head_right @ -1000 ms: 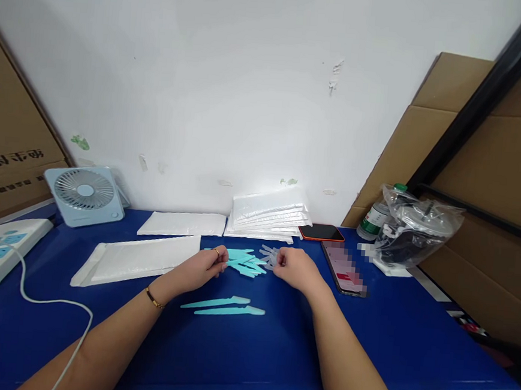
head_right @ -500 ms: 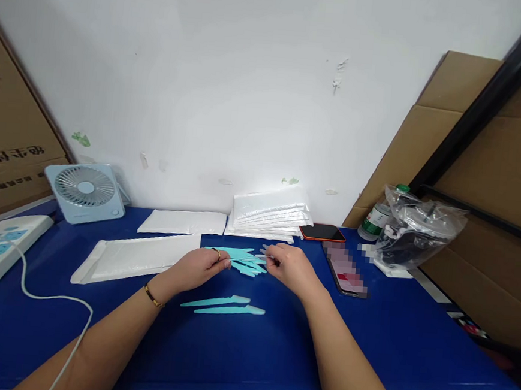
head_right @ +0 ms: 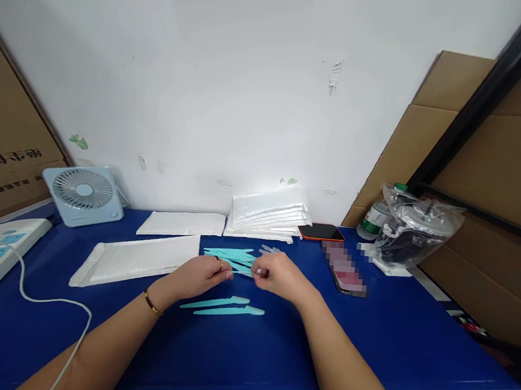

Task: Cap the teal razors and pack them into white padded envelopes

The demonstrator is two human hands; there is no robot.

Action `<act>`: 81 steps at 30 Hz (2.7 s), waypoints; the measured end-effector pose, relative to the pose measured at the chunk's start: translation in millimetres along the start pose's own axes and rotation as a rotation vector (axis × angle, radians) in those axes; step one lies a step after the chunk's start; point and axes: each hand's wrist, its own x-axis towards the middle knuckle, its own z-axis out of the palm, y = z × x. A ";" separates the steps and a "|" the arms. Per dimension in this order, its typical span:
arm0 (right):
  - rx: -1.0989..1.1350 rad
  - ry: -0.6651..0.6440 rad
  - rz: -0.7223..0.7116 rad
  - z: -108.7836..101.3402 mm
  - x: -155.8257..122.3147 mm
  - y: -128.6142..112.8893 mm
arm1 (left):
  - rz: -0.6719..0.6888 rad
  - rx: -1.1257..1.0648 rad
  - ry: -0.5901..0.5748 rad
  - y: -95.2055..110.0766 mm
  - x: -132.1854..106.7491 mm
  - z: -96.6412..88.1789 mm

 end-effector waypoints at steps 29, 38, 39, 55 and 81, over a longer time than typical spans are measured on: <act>0.180 -0.024 0.262 -8.2 -2.9 20.9 | -0.065 0.184 0.270 -18.7 17.6 14.6; 0.167 0.010 0.194 0.1 3.8 9.7 | -0.059 0.126 0.214 -12.6 16.5 11.2; 0.175 0.005 0.180 0.5 4.1 7.7 | -0.040 0.116 0.201 -10.6 15.4 11.0; -0.217 -0.054 0.414 -12.4 -8.0 54.7 | -0.114 0.095 0.071 -10.4 13.1 15.6; 0.248 -0.133 0.096 1.7 0.7 8.3 | 0.049 0.068 0.079 -2.9 11.5 15.4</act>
